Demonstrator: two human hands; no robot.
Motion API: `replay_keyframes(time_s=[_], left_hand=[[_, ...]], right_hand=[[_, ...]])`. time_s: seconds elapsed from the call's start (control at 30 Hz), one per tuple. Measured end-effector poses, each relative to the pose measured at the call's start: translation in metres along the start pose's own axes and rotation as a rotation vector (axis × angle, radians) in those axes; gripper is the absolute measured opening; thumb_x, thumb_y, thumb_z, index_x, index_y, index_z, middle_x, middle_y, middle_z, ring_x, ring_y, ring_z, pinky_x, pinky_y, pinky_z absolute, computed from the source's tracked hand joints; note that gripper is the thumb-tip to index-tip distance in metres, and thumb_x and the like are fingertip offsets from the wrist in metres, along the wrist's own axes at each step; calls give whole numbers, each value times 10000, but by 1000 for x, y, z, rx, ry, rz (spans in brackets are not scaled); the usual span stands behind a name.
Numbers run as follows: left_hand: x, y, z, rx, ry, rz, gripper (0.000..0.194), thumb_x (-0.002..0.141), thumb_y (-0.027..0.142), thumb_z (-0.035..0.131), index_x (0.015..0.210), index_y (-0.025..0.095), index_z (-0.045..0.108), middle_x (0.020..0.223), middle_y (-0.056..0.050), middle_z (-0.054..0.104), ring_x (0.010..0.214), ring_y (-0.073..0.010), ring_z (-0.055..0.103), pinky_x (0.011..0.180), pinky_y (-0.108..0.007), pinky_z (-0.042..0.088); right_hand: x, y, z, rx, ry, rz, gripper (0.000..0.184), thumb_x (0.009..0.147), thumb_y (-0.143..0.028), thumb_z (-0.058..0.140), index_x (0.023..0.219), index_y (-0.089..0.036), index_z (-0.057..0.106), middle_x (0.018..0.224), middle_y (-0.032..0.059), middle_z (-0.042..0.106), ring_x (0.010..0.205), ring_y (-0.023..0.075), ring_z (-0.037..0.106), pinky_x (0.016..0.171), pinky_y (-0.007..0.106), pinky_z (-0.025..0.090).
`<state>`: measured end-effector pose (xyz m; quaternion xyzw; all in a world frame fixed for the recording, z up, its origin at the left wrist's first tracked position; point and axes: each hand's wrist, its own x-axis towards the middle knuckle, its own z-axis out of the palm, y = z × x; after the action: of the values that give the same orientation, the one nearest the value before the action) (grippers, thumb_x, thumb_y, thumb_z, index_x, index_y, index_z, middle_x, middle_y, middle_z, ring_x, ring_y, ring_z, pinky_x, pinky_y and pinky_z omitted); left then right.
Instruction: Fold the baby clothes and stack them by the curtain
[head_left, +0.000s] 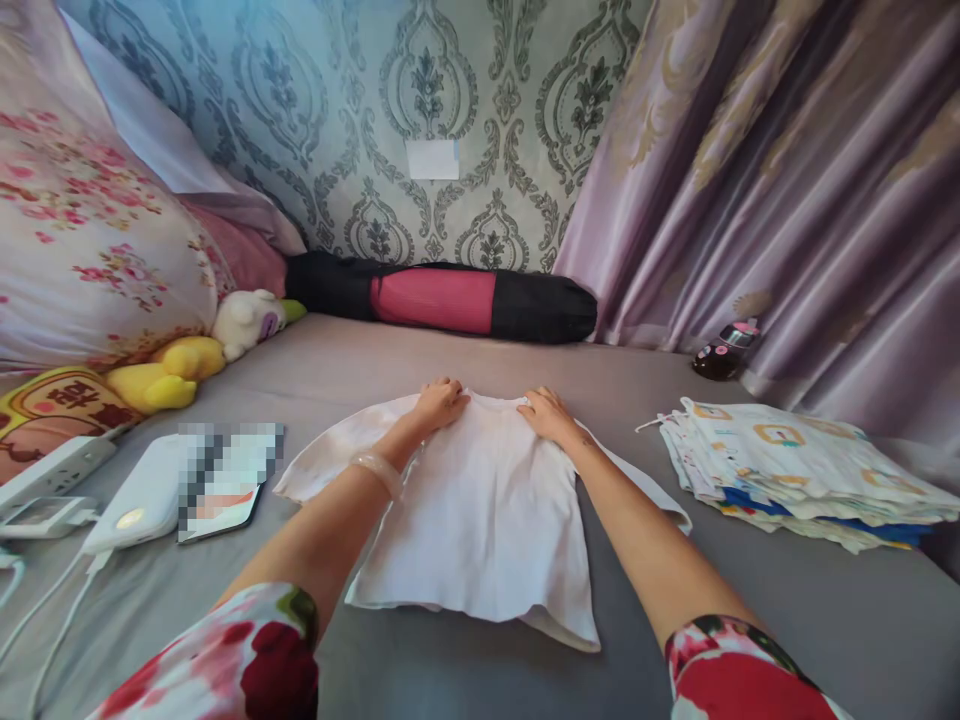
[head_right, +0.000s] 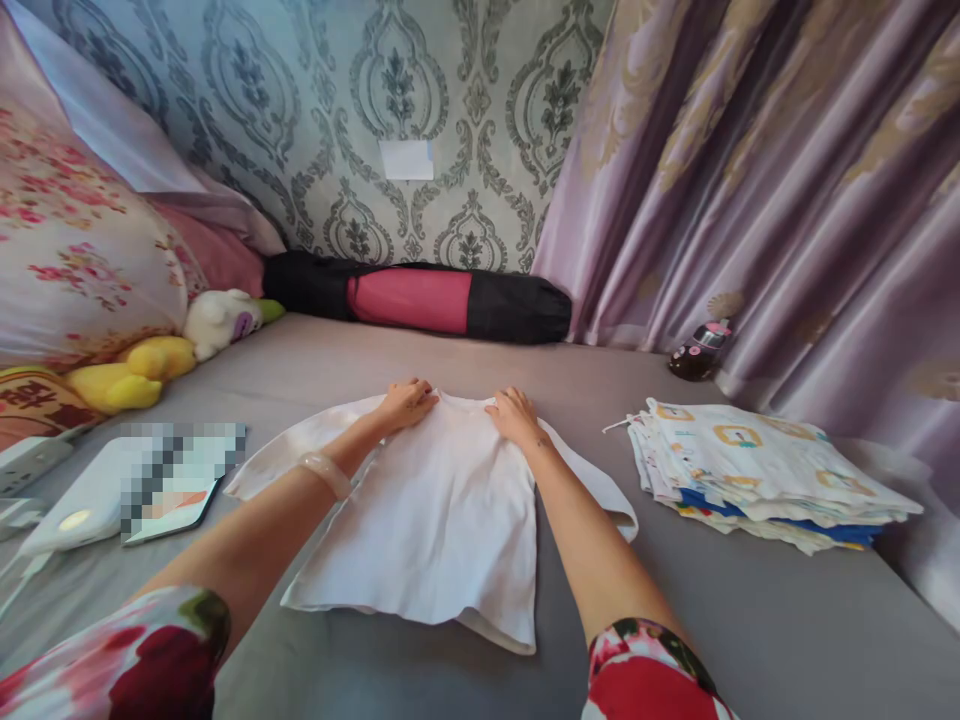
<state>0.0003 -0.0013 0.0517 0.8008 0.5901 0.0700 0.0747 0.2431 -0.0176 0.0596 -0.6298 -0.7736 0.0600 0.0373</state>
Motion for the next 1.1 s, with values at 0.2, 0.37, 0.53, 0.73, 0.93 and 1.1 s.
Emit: replay_keyframes(time_s=[0.2, 0.37, 0.53, 0.73, 0.93, 1.1], left_hand=[[6, 1, 8, 12, 157, 82, 293, 977, 327, 359, 1068, 160, 581, 1094, -148, 612, 1044, -271, 544, 891, -387, 391], [21, 0, 2, 158, 234, 111, 329, 999, 320, 274, 1073, 162, 553, 1119, -172, 570, 1059, -304, 481, 884, -418, 340], [43, -10, -1, 244, 252, 158, 353, 999, 294, 246, 1058, 150, 563, 1086, -179, 571, 1031, -312, 473, 859, -423, 329], [61, -15, 6, 263, 245, 173, 333, 990, 272, 271, 1048, 148, 574, 1092, -182, 583, 1053, -309, 491, 869, -421, 346], [64, -33, 3, 129, 98, -85, 452, 956, 474, 324, 1086, 120, 573, 1095, -193, 655, 1023, -295, 596, 889, -391, 397], [46, -90, -19, -149, -69, -303, 551, 871, 603, 322, 950, 167, 650, 959, -122, 712, 936, -270, 646, 794, -324, 461]], right_hand=[[3, -3, 12, -33, 153, -9, 239, 992, -302, 421, 1119, -171, 577, 1160, 110, 581, 1082, 227, 512, 890, 293, 360], [23, -4, 11, -127, 237, -19, 236, 998, -284, 402, 1122, -166, 564, 1157, 129, 560, 1069, 251, 497, 894, 331, 358], [48, -4, 8, -214, 259, -78, 220, 996, -257, 397, 1099, -161, 565, 1137, 136, 561, 1044, 260, 498, 875, 349, 365], [66, -4, 13, -221, 226, -93, 210, 986, -237, 409, 1083, -158, 577, 1151, 149, 567, 1070, 263, 505, 904, 359, 372], [63, 12, 6, 52, 88, 37, 318, 991, -355, 402, 1139, -146, 591, 1193, 154, 614, 1102, 237, 562, 907, 303, 395], [44, 62, -22, 345, -113, 234, 530, 1003, -484, 283, 922, -141, 679, 1023, 135, 704, 998, 230, 637, 835, 277, 443]])
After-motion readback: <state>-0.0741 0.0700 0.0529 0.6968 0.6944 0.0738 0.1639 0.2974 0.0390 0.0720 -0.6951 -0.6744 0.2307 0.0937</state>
